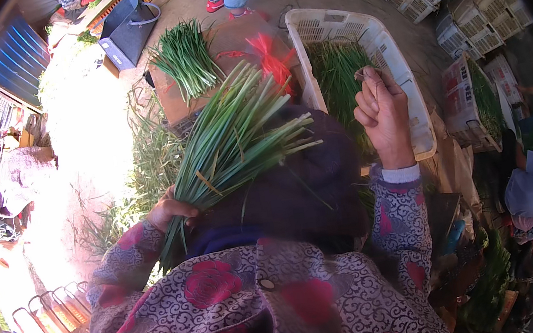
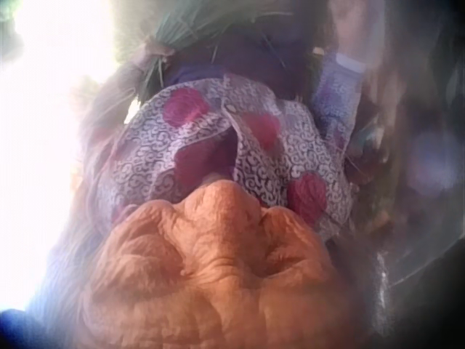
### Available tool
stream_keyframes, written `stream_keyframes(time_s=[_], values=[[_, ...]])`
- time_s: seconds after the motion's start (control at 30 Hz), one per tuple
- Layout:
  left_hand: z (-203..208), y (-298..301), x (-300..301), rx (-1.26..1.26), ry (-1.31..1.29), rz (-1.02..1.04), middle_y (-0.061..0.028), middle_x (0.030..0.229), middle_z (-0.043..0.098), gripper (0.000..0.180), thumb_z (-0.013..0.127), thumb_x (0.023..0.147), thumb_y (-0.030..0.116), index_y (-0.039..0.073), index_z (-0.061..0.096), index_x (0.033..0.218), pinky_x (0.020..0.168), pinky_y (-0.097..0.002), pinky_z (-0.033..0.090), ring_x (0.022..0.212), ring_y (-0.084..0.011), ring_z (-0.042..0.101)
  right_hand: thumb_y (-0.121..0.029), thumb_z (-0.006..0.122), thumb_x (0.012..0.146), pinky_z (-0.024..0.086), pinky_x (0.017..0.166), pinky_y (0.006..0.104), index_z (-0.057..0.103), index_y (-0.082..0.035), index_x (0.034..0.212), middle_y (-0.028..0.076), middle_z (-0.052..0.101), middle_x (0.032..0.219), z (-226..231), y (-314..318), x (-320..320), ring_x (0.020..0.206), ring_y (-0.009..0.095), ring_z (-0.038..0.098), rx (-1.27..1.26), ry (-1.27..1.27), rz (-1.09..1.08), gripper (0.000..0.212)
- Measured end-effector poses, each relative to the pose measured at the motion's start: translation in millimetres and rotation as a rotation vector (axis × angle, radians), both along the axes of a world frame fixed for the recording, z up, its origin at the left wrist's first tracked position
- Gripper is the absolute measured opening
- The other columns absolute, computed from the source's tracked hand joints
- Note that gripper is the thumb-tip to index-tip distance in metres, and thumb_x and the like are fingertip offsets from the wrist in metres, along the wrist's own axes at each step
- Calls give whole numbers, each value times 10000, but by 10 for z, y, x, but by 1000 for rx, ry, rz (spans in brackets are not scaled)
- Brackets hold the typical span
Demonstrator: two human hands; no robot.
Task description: The person gathers bunches of green vegetables by hand, trims the roots using a knife, and places the finished bundles into a plastic crate.
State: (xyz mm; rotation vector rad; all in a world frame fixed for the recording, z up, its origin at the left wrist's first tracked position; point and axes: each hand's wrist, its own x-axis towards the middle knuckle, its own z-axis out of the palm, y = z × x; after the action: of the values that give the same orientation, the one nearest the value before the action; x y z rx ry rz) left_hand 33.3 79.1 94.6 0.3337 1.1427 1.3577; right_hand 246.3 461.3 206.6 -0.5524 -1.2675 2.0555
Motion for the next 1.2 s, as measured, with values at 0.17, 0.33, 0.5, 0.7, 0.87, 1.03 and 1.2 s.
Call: stream_keyframes(time_s=[0.17, 0.33, 0.5, 0.7, 0.87, 1.03, 1.2], values=[[-2, -10, -55, -9, -1, 102, -110, 774, 651, 470, 679, 692, -40, -26, 620, 1159, 499, -283, 493, 530, -181, 588, -154, 602, 1033, 269, 444, 201, 664, -37, 1080, -48, 458, 648, 316, -733, -221, 505, 32, 369, 185, -5, 287, 141], [150, 61, -206, 126, 109, 216, -110, 713, 625, 412, 663, 718, -52, -29, 621, 1127, 497, -312, 473, 524, -188, 580, -162, 687, 986, 493, 639, 208, 656, 3, 1128, 26, 675, 865, 12, -1259, -778, 723, 57, 606, 951, -88, 334, 220], [-242, 28, -283, 164, 57, 290, -108, 718, 621, 425, 672, 721, -20, -34, 610, 1142, 504, -308, 456, 530, -188, 568, -207, 664, 991, 492, 645, 288, 668, 23, 1095, 36, 675, 822, 6, -919, -1275, 717, 87, 608, 790, -228, 201, 253], [-307, -17, -96, 208, 10, 359, -131, 773, 643, 500, 691, 716, 26, -40, 583, 1200, 525, -322, 468, 564, -208, 585, -240, 690, 982, 365, 484, 204, 722, -30, 1052, -53, 582, 721, -206, -1018, -1598, 594, 17, 513, 581, -308, 444, 223], [-466, -94, -9, 251, -142, 463, -164, 870, 662, 534, 694, 716, 32, -50, 562, 1227, 529, -331, 477, 588, -226, 599, -172, 691, 960, 409, 541, 237, 726, -6, 1090, -38, 633, 772, -283, -1053, -1614, 626, 35, 530, 460, -340, 515, 213], [-534, -148, -13, 266, -99, 549, -157, 876, 657, 523, 703, 720, 38, -51, 561, 1217, 533, -327, 480, 589, -224, 598, -129, 684, 949, 477, 647, 255, 718, 24, 1117, 6, 701, 859, -380, -1046, -1613, 743, 46, 590, 507, -349, 540, 230], [-292, -136, -12, 206, 94, 550, -123, 777, 644, 456, 703, 712, 27, -39, 594, 1150, 531, -325, 480, 559, -213, 589, -106, 658, 963, 504, 741, 253, 703, 38, 1141, 47, 727, 933, -413, -910, -1692, 869, 49, 614, 824, -260, 431, 233]])
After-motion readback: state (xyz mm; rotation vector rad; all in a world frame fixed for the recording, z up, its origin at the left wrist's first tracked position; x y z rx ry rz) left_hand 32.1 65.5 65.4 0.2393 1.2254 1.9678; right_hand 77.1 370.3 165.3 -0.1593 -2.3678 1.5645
